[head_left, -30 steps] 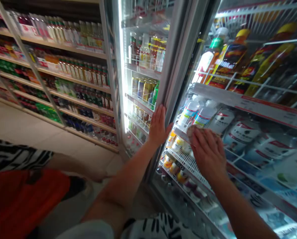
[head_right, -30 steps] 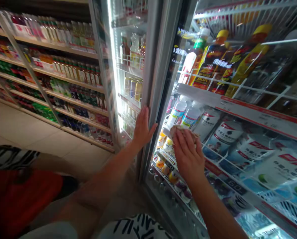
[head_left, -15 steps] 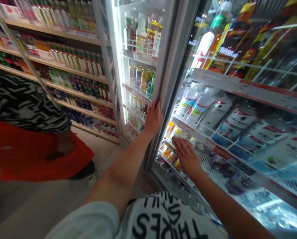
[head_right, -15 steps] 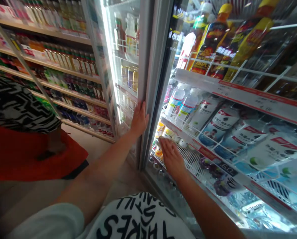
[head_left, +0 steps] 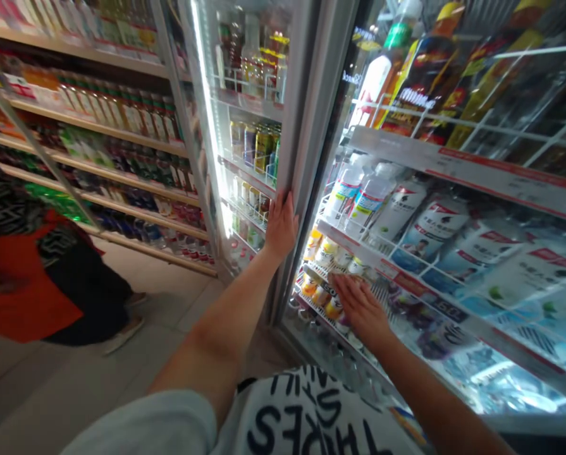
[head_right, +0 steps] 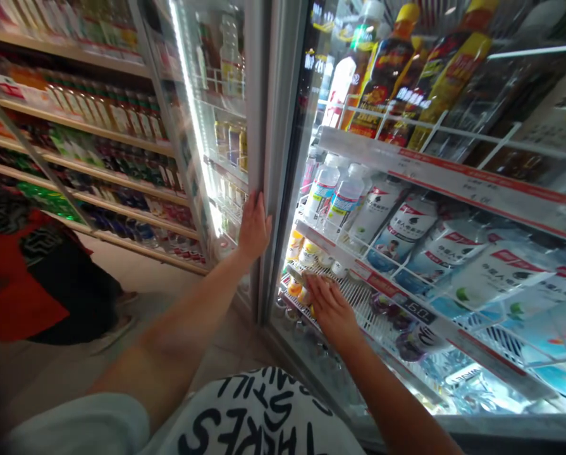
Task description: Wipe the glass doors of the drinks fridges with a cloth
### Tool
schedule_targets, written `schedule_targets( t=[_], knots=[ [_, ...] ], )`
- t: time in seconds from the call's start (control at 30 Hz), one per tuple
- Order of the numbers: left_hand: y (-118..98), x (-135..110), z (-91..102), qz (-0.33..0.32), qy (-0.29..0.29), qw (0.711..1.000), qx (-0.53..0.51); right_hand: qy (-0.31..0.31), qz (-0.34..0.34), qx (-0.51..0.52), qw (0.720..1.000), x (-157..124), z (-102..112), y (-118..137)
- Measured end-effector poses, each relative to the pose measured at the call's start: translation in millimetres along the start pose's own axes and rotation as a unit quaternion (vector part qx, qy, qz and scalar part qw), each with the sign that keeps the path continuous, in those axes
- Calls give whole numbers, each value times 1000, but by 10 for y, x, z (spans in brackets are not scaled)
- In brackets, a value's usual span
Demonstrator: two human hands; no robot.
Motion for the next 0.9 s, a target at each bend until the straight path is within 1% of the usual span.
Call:
schedule_targets(
  t=[0.03, 0.07, 0.1, 0.13, 0.2, 0.23, 0.27, 0.3, 0.33, 0.4, 0.47, 0.5, 0.57, 0.6, 0.63, 0.7, 0.73, 0.8, 0.9],
  knots=[
    [3, 0, 0, -1, -1, 1000, 1, 10, 4, 9, 1000, -28, -13, 14],
    [4, 0, 1, -2, -2, 1000, 1, 2, -5, 5, 1000, -16, 32, -25],
    [2, 0, 1, -2, -2, 1000, 2, -16, -30, -11, 999, 30, 123, -110],
    [-1, -1, 2, -2, -1, 1000, 2, -46, -55, -37, 997, 97, 246, -221],
    [-6, -3, 4, 1, -2, 1000, 1, -124, -112, -96, 981, 225, 489, -439],
    [-8, -4, 6, 3, -4, 1000, 0, -154, -126, -115, 973, 258, 560, -500],
    [-7, -4, 8, 4, -5, 1000, -2, -167, -136, -126, 968, 259, 580, -518],
    [-5, -5, 11, 5, -5, 1000, -4, -162, -132, -127, 970, 228, 546, -486],
    [-2, -5, 15, 4, -4, 1000, -7, -142, -115, -116, 976, 170, 467, -413],
    [3, -4, 30, -2, 0, 1000, -14, -74, -58, -68, 993, 14, 242, -208],
    [0, -4, 56, -8, 2, 1000, -18, -33, -20, -10, 999, -110, 75, -58],
    [-6, -5, 72, -12, 2, 1000, -17, -26, -18, 6, 999, -132, 45, -37],
    [-22, -11, 106, -12, -1, 1000, -19, -44, -44, 0, 998, -90, 93, -105],
    [-26, -15, 122, 1, -6, 1000, -31, -66, -65, -16, 996, -39, 150, -169],
    [-21, -18, 132, 29, -10, 998, -56, -96, -82, -34, 991, 19, 209, -233],
    [9, -24, 131, 112, -6, 985, -128, -139, -108, -65, 982, 118, 266, -303],
    [32, -24, 120, 154, 1, 975, -160, -146, -112, -72, 980, 147, 246, -293],
    [81, -13, 90, 211, 19, 958, -190, -127, -102, -60, 985, 158, 118, -183],
    [163, 26, 67, 251, 32, 949, -189, -71, -71, -3, 995, 139, -133, 60]
  ],
)
Point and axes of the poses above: each hand's wrist, its own x-axis towards the middle knuckle, its own z-axis out of the back of the hand, y = z × x, the point moved 2 cm from there along x, towards the middle knuckle, and after that the axes turned 9 degrees about x, right-handed, at the moved point
